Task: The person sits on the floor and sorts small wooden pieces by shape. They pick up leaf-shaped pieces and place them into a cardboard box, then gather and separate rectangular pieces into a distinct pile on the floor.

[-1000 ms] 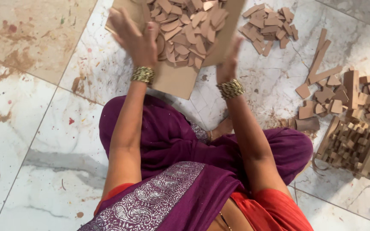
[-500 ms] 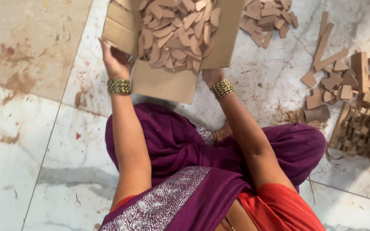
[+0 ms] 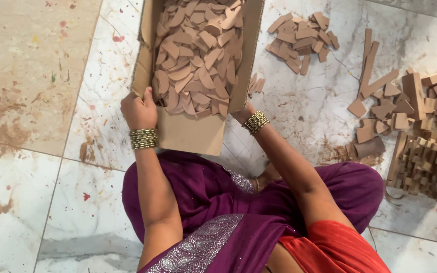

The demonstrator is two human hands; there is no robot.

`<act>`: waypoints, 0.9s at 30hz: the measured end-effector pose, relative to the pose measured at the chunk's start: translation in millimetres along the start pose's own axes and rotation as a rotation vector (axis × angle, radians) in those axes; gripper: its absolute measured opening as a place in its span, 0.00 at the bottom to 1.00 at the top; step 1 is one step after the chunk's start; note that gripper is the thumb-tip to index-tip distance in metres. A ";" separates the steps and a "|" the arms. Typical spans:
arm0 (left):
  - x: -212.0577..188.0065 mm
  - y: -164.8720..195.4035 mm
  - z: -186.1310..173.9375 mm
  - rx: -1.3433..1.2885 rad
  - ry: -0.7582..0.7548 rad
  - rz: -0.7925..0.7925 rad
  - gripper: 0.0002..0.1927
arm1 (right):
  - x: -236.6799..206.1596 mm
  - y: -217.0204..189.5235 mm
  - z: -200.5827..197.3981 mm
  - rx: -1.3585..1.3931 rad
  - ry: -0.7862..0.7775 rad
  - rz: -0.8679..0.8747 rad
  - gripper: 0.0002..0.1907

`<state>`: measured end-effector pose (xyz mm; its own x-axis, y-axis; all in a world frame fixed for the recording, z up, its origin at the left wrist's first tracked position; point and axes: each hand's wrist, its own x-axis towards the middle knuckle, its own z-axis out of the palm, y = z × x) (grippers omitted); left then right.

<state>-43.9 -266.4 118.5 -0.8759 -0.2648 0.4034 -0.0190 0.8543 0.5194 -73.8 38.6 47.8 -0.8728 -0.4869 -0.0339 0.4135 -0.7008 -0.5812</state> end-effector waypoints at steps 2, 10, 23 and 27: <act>-4.1 -1.3 0.5 0.072 0.017 -0.005 0.23 | -0.7 4.8 -7.6 0.017 0.006 0.017 0.32; -19.8 -45.9 -13.8 0.207 0.150 0.053 0.19 | 28.6 50.8 -30.8 0.664 0.133 0.292 0.36; -17.7 -58.7 -34.1 0.059 0.317 -0.199 0.29 | 53.8 58.7 50.2 -0.139 0.148 0.066 0.41; -20.8 -50.4 -40.7 -0.007 0.424 -0.075 0.41 | 14.3 42.4 32.1 -0.865 0.136 -0.046 0.39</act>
<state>-5.1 -322.1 114.6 -0.5968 -0.4872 0.6375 -0.0703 0.8233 0.5633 -60.5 -14.8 48.8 -0.9301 -0.3626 -0.0596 0.0833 -0.0502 -0.9953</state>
